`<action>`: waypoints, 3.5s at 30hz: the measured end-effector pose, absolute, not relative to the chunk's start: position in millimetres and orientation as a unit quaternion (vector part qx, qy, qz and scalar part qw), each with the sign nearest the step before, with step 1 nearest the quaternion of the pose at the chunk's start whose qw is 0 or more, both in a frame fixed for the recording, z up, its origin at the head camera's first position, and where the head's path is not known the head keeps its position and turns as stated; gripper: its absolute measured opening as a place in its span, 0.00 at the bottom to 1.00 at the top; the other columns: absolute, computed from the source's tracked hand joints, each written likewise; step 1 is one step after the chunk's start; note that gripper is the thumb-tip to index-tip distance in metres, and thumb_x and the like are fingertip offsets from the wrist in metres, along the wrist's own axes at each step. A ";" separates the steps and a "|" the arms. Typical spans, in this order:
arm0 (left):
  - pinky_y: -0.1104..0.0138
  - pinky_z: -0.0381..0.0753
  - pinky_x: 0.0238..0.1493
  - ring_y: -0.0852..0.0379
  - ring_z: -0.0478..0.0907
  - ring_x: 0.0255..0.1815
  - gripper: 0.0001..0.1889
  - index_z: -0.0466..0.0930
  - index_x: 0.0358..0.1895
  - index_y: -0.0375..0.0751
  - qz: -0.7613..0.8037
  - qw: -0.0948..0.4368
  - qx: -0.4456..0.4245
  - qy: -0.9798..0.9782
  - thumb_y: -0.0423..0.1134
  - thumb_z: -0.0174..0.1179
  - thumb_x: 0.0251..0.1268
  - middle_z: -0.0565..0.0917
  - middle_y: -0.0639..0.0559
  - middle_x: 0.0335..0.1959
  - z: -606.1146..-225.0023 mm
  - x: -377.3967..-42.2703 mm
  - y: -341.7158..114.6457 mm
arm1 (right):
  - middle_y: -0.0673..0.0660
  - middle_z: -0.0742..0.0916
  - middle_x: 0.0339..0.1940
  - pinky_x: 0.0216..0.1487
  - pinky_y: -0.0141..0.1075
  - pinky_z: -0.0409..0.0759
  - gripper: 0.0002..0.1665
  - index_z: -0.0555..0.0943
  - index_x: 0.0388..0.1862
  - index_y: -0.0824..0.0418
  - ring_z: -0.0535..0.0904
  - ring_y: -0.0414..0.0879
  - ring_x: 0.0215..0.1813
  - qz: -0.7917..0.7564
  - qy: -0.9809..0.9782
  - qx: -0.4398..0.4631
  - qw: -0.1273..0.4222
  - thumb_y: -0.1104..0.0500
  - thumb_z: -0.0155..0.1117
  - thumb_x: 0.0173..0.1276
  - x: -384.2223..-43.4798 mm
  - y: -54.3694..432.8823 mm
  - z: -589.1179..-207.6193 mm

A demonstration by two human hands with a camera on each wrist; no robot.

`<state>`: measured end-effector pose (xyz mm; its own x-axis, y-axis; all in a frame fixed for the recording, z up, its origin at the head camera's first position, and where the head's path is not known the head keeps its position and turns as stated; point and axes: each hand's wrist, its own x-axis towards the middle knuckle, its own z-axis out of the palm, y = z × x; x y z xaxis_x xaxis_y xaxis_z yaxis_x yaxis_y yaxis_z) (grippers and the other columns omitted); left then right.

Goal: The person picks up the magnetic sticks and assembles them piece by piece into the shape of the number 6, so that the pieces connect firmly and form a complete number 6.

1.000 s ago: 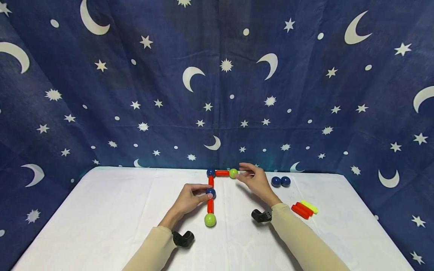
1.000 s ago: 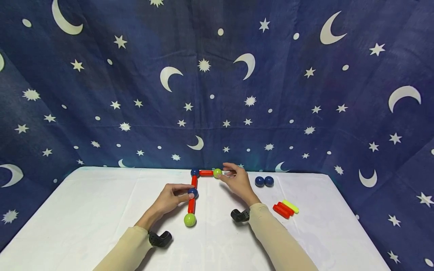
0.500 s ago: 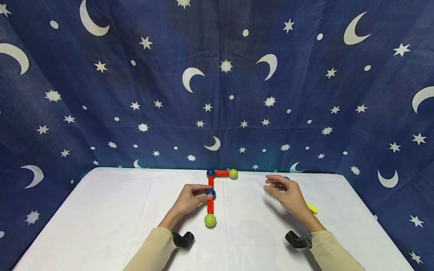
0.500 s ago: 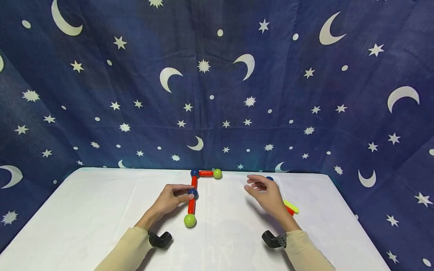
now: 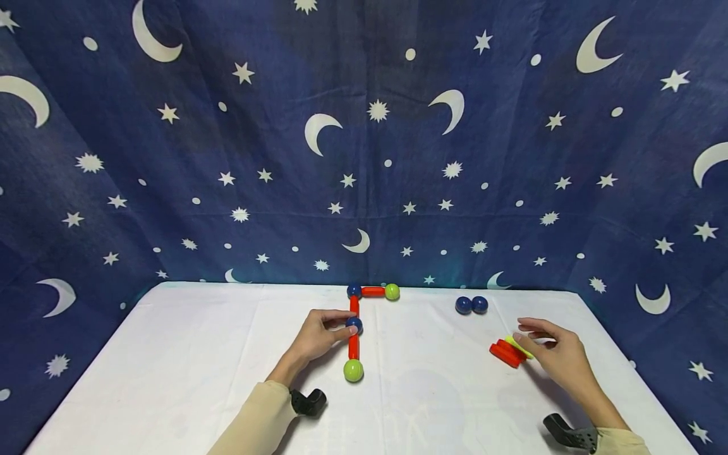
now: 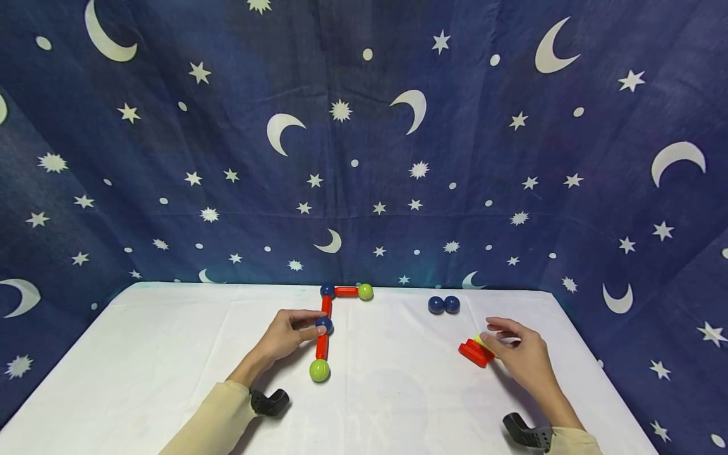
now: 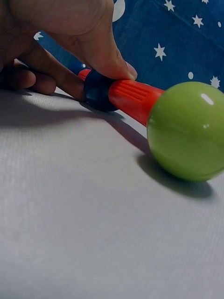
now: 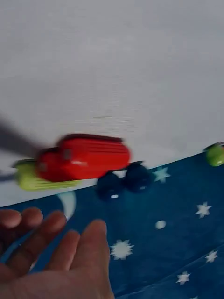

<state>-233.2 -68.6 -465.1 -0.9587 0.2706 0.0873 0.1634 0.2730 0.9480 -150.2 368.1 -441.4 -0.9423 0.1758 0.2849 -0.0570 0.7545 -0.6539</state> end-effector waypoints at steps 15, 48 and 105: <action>0.51 0.79 0.59 0.45 0.85 0.51 0.16 0.88 0.51 0.32 0.589 0.048 0.133 0.796 0.32 0.73 0.60 0.88 0.40 0.48 -465.7 -233.9 -68.0 | 0.60 0.88 0.43 0.35 0.25 0.77 0.22 0.83 0.57 0.69 0.78 0.43 0.39 0.347 -0.931 -0.086 0.072 0.57 0.68 0.70 -146.1 385.5 -459.7; 0.50 0.79 0.59 0.45 0.85 0.50 0.15 0.88 0.50 0.32 0.588 0.047 0.129 0.797 0.32 0.73 0.59 0.88 0.41 0.47 -464.1 -233.0 -66.8 | 0.53 0.83 0.29 0.27 0.31 0.73 0.17 0.88 0.45 0.67 0.76 0.45 0.31 0.272 -0.947 -0.026 0.170 0.64 0.80 0.56 -151.3 381.2 -458.1; 0.50 0.79 0.60 0.45 0.85 0.51 0.15 0.88 0.50 0.33 0.585 0.051 0.125 0.799 0.33 0.73 0.60 0.88 0.41 0.48 -464.9 -234.1 -66.4 | 0.47 0.83 0.33 0.37 0.34 0.76 0.11 0.90 0.42 0.58 0.75 0.42 0.35 0.405 -0.901 0.158 0.002 0.67 0.76 0.60 -231.8 161.8 -448.5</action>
<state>-234.1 -66.4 -464.9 -0.9635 0.2597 0.0646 0.1400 0.2835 0.9487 -231.8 161.8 -448.5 -0.9502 -0.2830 0.1307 -0.2856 0.6224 -0.7287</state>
